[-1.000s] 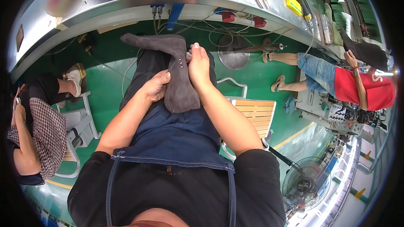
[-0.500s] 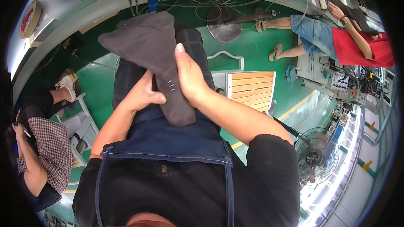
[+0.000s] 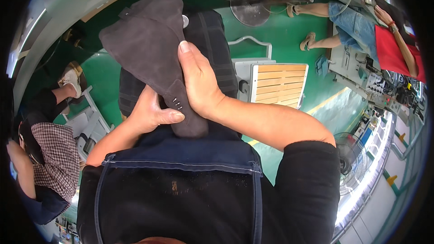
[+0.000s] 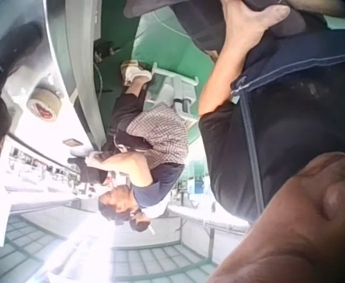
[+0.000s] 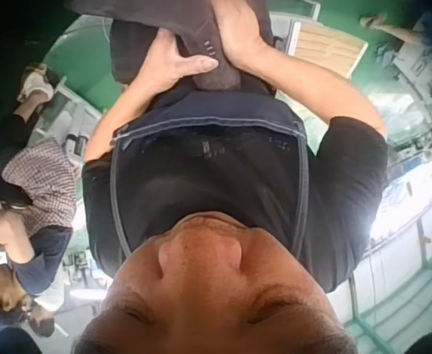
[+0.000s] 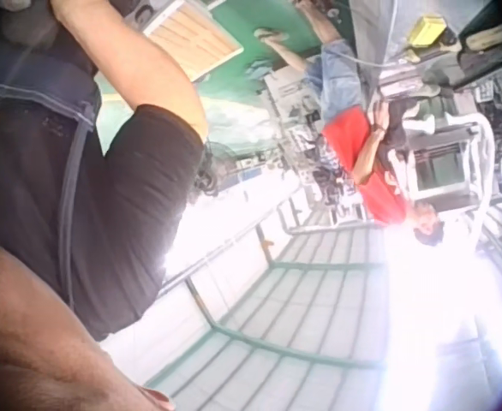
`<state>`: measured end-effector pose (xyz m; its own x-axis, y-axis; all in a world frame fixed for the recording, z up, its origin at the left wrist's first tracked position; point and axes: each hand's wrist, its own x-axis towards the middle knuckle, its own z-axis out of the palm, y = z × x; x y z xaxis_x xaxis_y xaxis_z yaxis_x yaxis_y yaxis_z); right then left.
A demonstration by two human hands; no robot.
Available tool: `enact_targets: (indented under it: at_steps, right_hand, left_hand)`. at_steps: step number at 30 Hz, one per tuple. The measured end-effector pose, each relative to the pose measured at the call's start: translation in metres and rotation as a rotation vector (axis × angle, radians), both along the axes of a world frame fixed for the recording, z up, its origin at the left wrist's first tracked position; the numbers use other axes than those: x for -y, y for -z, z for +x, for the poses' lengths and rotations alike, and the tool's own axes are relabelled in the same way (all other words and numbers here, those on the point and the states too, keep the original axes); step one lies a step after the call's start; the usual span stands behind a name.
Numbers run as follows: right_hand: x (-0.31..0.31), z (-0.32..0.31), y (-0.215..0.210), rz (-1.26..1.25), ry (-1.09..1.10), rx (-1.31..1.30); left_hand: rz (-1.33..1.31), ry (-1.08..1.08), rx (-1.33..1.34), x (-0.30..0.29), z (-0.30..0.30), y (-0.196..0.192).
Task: The person sits at a workstation and uses a curved knife to trim the edges of a dark-colored boot. They hold the boot on their lap, scrape the sole and upper edges, and then place the boot on the table before picking up another one to repeat the process.
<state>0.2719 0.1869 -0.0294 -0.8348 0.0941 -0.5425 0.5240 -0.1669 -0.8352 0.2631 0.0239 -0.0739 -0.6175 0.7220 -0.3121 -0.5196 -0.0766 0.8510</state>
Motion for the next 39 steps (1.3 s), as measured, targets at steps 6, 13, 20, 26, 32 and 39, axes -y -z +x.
enact_targets:
  at_steps: [6, 13, 20, 26, 32, 39]
  right_hand:
    - [-0.008, -0.012, 0.018, 0.05, 0.104, 0.032]
    - [-0.012, -0.035, 0.014, -0.106, 0.224, 0.203]
    - [-0.007, -0.034, 0.025, -0.221, 0.261, 0.183]
    - [-0.004, -0.045, 0.037, -0.203, 0.318, 0.171]
    - [-0.013, -0.052, 0.079, 0.123, 0.302, -0.083]
    - [-0.027, -0.051, 0.094, 0.555, 0.138, -0.315]
  left_hand:
    - [0.058, -0.13, 0.046, -0.023, -0.005, 0.011]
    - [0.064, -0.18, 0.188, -0.033, -0.018, 0.002]
    - [0.045, -0.154, 0.136, -0.024, -0.016, 0.007]
    - [0.14, -0.287, 0.257, -0.028, -0.025, 0.055]
    - [0.351, -0.077, 0.377, -0.025, -0.046, 0.088]
    - [0.406, -0.091, 0.485, -0.03, -0.047, 0.093]
